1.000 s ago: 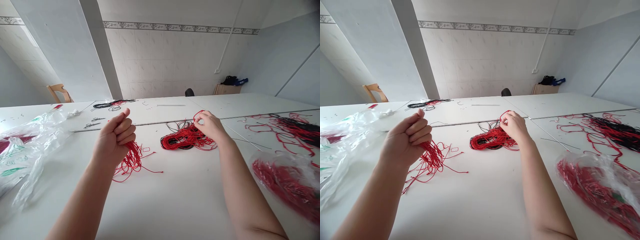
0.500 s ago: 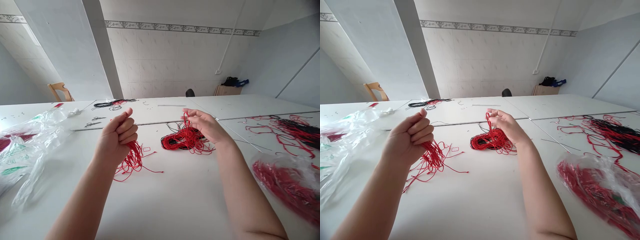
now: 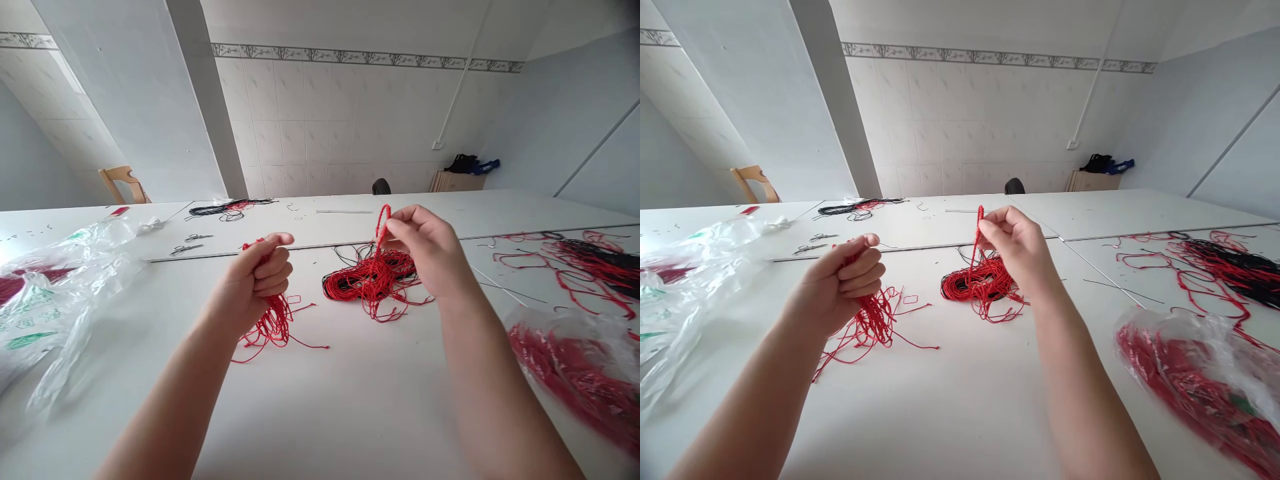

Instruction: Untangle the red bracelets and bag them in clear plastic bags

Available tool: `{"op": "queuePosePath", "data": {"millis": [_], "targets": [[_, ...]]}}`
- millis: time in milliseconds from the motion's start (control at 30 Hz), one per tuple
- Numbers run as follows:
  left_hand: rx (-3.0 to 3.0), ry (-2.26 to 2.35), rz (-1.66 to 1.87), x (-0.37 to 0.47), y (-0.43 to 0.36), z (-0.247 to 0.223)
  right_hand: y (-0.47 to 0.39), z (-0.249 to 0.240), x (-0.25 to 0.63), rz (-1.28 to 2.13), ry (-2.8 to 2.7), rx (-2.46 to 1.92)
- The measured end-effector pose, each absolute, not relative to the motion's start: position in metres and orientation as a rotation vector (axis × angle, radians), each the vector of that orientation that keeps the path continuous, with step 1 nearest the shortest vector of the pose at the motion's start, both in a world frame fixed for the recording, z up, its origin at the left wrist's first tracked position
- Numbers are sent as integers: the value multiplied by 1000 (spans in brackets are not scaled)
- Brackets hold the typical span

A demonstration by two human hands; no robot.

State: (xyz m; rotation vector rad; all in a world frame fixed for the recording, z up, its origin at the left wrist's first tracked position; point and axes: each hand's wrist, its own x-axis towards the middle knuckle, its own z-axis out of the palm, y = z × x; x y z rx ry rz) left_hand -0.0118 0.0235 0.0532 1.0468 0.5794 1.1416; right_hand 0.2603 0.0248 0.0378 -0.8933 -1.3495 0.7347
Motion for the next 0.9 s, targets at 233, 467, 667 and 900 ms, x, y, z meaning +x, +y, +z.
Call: {"op": "queuePosePath", "data": {"millis": [233, 467, 667, 900], "targets": [[1443, 823, 1007, 2, 23, 34, 18, 30, 223, 854, -1596, -899], [1564, 963, 1084, 10, 21, 30, 16, 18, 202, 776, -1727, -791], [1596, 1011, 1221, 7, 23, 38, 23, 20, 217, 853, -1819, -841], [1516, 945, 1278, 1, 21, 40, 70, -21, 240, 1035, -1991, -1401]]}}
